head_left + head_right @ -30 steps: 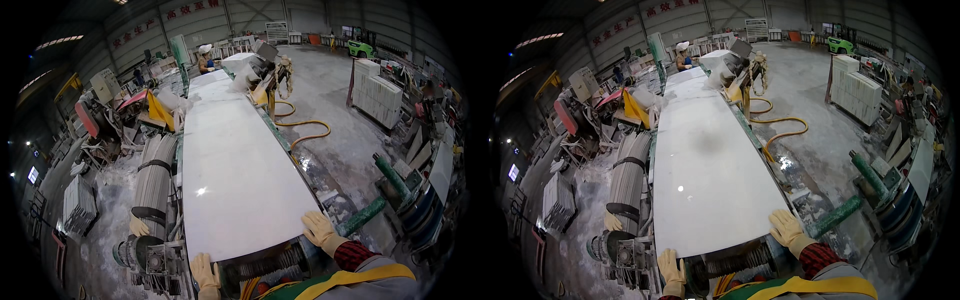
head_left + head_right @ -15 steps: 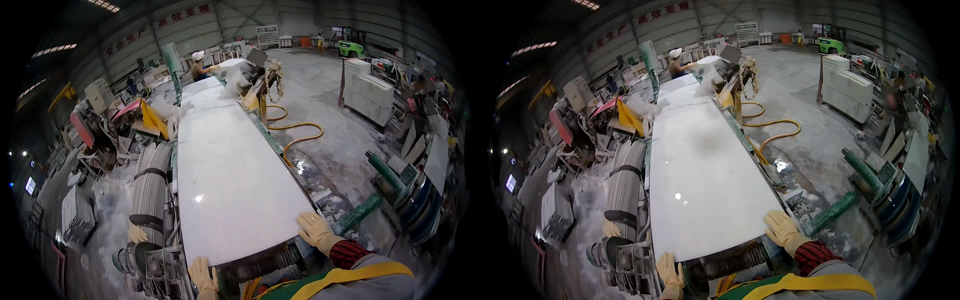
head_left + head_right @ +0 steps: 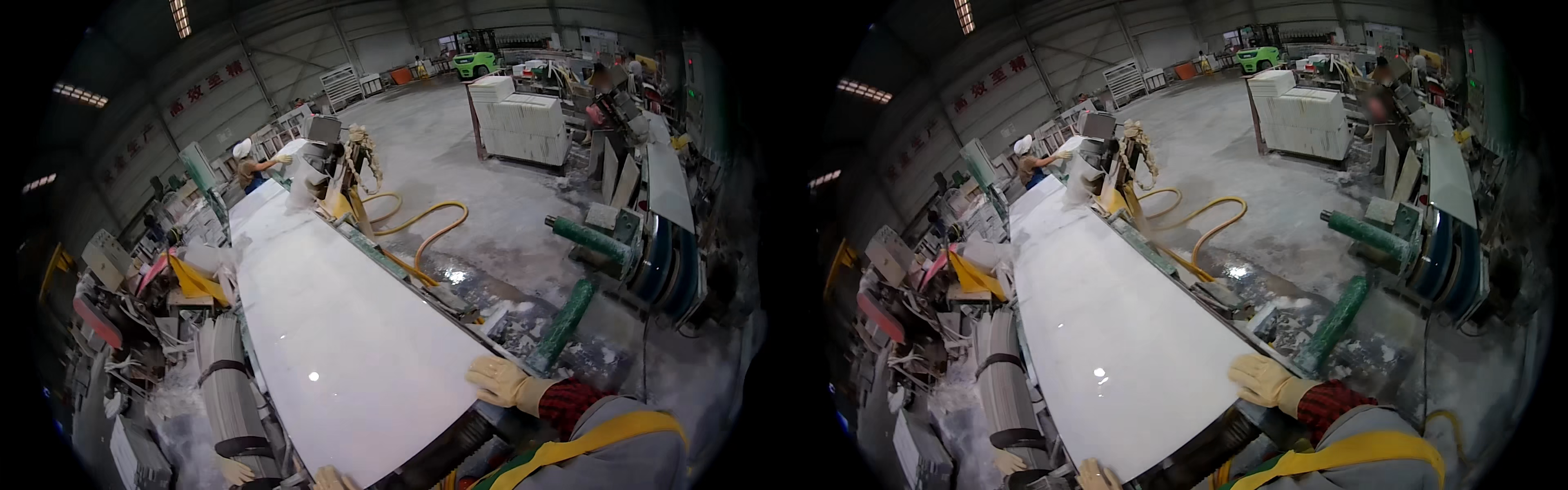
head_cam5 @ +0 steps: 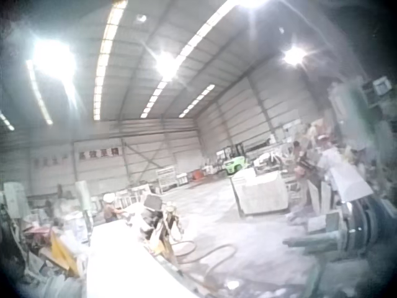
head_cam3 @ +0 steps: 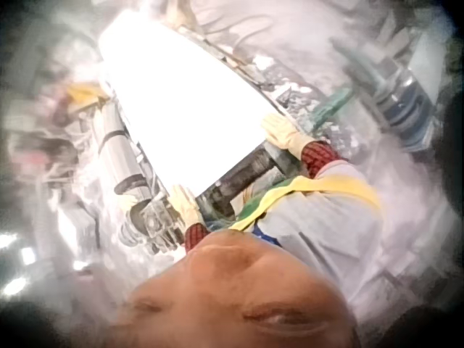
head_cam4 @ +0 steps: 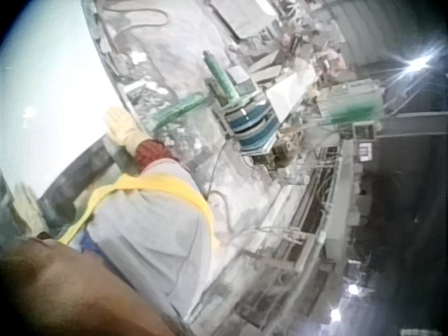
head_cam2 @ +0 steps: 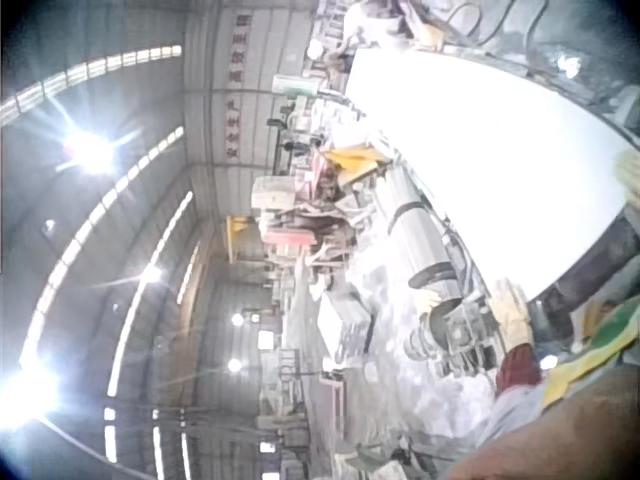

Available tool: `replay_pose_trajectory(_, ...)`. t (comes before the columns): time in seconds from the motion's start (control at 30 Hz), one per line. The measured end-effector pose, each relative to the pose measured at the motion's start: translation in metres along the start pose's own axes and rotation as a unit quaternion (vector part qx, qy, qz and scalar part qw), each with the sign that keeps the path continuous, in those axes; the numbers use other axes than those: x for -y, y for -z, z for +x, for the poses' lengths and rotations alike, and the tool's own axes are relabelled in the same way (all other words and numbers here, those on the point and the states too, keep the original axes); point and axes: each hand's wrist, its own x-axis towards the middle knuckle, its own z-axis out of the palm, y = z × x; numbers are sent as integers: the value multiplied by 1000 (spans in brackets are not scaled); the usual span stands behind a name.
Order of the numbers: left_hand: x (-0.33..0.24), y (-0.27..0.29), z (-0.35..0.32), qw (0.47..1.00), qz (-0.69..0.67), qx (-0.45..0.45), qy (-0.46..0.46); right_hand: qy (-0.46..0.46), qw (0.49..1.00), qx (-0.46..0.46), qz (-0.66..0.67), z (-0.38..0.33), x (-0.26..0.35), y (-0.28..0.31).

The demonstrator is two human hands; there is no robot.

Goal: The person repeatedly picks up large white rectangular sheets from a conveyor belt and places them onto a stack. The person handles the sheets one at a time, moving them from the conveyor to the stack in a repetitive cycle.

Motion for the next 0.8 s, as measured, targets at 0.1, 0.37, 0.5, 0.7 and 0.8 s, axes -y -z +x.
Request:
replay_pose_trajectory(0.1, -2, 4, -8, 997, -27, 48, 45, -1, 999, 21, -35, 0, 3, 5)
replay_pose_trajectory(0.37, -9, 15, -7, 990, 42, 120, 65, -41, 996, 78, -30, -5, 5, 6)
replay_pose_trajectory(0.5, 0, 11, -11, 990, 34, 122, 67, -38, 998, 47, -36, -12, 5, -3)
replay_pose_trajectory(0.7, -22, 39, 3, 983, 71, 155, 73, -52, 996, 60, -29, -9, 11, 8)
replay_pose_trajectory(0.8, -11, 25, -8, 987, 50, 132, 72, -45, 997, 58, -28, -7, 12, 11)
